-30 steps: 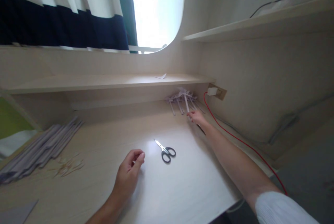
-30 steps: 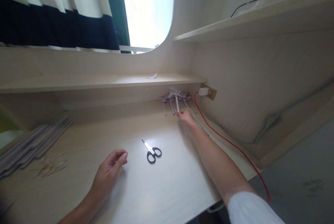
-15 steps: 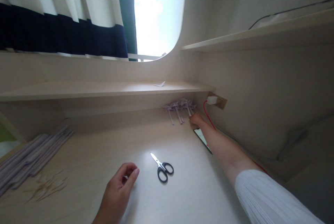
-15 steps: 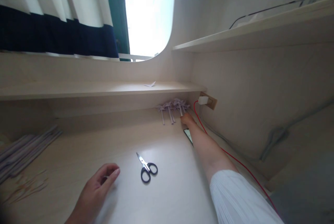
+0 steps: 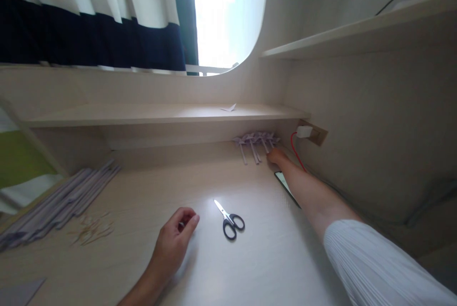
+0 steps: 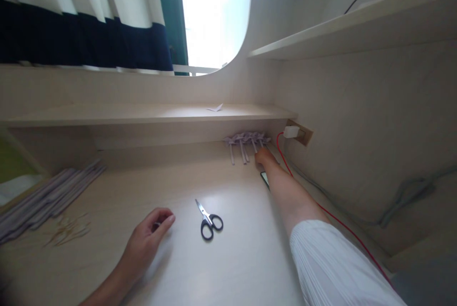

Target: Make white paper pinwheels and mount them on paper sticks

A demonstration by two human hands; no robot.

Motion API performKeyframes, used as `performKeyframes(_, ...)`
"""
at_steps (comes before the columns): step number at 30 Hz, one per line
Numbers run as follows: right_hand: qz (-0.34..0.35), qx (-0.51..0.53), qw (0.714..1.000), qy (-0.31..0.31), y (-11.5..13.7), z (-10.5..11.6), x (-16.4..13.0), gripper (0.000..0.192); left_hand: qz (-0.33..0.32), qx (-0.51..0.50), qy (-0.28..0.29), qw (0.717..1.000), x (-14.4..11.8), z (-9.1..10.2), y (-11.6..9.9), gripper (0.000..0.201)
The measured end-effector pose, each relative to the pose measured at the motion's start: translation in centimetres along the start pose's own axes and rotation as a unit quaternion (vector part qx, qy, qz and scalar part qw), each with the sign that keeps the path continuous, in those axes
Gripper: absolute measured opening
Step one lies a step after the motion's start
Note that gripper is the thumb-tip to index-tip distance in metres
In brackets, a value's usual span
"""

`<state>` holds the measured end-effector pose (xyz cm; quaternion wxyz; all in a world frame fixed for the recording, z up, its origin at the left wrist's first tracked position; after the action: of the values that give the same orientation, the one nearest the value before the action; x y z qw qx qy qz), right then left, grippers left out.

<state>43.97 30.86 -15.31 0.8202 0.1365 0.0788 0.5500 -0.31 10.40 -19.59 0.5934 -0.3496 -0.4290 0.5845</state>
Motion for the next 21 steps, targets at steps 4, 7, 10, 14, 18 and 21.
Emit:
performKeyframes(4,-0.007,0.002,1.0,0.009,0.5,1.5,-0.4,0.037,-0.006,-0.004,-0.003,1.0,0.0,0.0,-0.3,0.034)
performKeyframes(7,0.03,0.017,0.999,0.005,3.0,2.9,-1.8,0.037,-0.012,-0.011,-0.006,1.0,-0.1,0.2,-0.7,0.031)
performKeyframes(10,0.119,0.046,0.992,0.011,7.6,2.7,-5.9,0.037,-0.012,-0.013,-0.005,1.0,-0.1,0.2,-1.0,0.027)
performKeyframes(14,0.257,0.091,0.961,0.051,13.6,-0.7,-16.1,0.028,-0.014,-0.012,-0.013,1.0,0.0,0.5,-1.0,0.021)
performKeyframes(18,0.326,0.102,0.935,0.091,15.7,-3.5,-25.3,0.021,-0.013,-0.005,-0.008,1.0,0.4,0.7,-0.5,0.014)
performKeyframes(21,0.324,0.08,0.937,0.106,15.3,-4.6,-27.9,0.022,-0.012,-0.002,-0.013,1.0,0.8,1.2,-0.1,0.012)
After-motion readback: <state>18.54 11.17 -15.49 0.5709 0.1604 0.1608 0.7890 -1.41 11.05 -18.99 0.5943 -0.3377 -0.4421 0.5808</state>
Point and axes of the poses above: each hand's wrist, its own x-axis towards the middle knuckle, its own z-axis out of the back of the hand, y = z × x, the point moved 10 cm from there along x, towards the middle knuckle, and after that the axes turned 3 degrees about z, right-handed, at the moved point
